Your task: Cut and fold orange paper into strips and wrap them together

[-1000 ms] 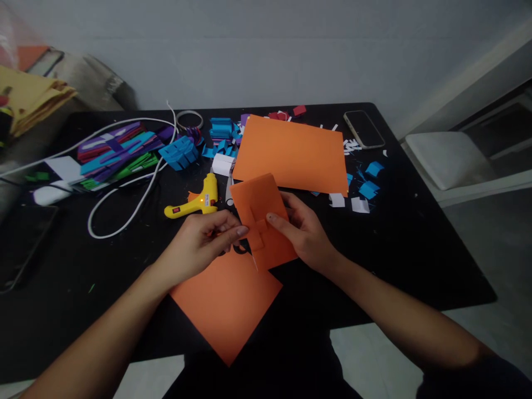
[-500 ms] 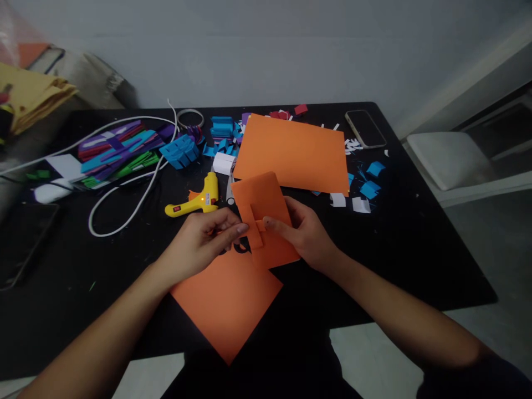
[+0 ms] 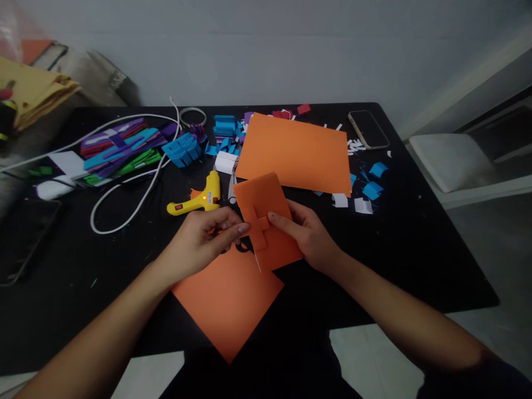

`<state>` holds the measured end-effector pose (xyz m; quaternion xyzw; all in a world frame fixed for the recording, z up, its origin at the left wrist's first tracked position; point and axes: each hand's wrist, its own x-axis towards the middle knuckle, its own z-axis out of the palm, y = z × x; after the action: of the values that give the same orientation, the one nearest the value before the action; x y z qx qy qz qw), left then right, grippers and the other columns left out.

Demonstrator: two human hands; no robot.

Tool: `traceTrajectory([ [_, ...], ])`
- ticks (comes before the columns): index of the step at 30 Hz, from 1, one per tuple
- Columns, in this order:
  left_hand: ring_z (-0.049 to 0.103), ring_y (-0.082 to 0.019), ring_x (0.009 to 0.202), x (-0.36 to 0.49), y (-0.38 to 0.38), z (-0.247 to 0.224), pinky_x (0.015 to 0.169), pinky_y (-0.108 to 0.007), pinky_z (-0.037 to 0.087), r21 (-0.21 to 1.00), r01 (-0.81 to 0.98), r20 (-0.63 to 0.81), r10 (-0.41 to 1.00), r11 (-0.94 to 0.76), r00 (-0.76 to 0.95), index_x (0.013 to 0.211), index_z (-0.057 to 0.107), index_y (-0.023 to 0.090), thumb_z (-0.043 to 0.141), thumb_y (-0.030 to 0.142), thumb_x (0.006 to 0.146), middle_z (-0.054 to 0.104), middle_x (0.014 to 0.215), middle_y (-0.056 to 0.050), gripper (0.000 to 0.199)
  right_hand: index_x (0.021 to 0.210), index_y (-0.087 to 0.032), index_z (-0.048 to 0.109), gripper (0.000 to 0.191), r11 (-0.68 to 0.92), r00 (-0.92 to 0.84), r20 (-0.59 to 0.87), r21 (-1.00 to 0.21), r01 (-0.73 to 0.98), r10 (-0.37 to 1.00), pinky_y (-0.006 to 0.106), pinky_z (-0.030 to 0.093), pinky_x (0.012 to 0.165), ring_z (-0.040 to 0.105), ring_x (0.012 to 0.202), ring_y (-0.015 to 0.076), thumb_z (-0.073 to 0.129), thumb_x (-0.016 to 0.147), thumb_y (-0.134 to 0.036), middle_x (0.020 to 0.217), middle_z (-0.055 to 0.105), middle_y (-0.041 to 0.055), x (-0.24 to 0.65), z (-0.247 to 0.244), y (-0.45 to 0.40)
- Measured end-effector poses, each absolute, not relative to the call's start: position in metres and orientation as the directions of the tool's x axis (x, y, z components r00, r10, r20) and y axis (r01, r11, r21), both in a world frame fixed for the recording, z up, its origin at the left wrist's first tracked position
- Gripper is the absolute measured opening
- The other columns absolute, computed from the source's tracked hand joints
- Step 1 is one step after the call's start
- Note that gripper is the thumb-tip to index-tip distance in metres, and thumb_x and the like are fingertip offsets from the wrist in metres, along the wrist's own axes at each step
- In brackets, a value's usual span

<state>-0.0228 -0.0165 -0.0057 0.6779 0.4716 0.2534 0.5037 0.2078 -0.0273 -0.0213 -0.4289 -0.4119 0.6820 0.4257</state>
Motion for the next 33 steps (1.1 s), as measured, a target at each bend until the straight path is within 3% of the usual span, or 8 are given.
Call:
traceTrajectory([
  [7,0.056,-0.010,0.058,-0.0230,-0.0163,-0.0038,0.053,-0.021,0.045,0.927,0.372,-0.130,0.886,-0.051,0.445,0.082,0.067,0.018,0.066,0.044,0.098,0.064,0.066,0.001,0.031,0.099,-0.021,0.074,0.024,-0.320,-0.267,-0.260,-0.923,-0.214,0.928,0.034,0.055,0.080,0.070,0.088,0.0204,0.078,0.087,-0.041,0.100,0.076,0.0042,0.2089,-0.0214,-0.0269],
  [20,0.056,-0.010,0.055,-0.0194,-0.0166,-0.0050,0.050,-0.021,0.044,0.926,0.377,-0.142,0.900,-0.027,0.413,0.082,0.068,0.018,0.067,0.046,0.096,0.067,0.066,0.000,0.032,0.109,-0.022,0.074,0.037,-0.293,-0.260,-0.245,-0.942,-0.163,0.934,0.039,0.057,0.092,0.072,0.103,0.0247,0.086,0.080,-0.043,0.118,0.077,0.0073,0.2090,-0.0203,-0.0270],
  [33,0.051,-0.009,0.054,-0.0193,-0.0182,-0.0031,0.049,-0.020,0.042,0.928,0.372,-0.148,0.904,-0.013,0.401,0.076,0.069,0.017,0.073,0.045,0.092,0.066,0.065,-0.001,0.033,0.110,-0.022,0.072,0.039,-0.265,-0.276,-0.226,-0.958,-0.110,0.934,0.041,0.059,0.090,0.072,0.101,0.0252,0.086,0.080,-0.043,0.114,0.077,0.0078,0.2090,-0.0196,-0.0270],
])
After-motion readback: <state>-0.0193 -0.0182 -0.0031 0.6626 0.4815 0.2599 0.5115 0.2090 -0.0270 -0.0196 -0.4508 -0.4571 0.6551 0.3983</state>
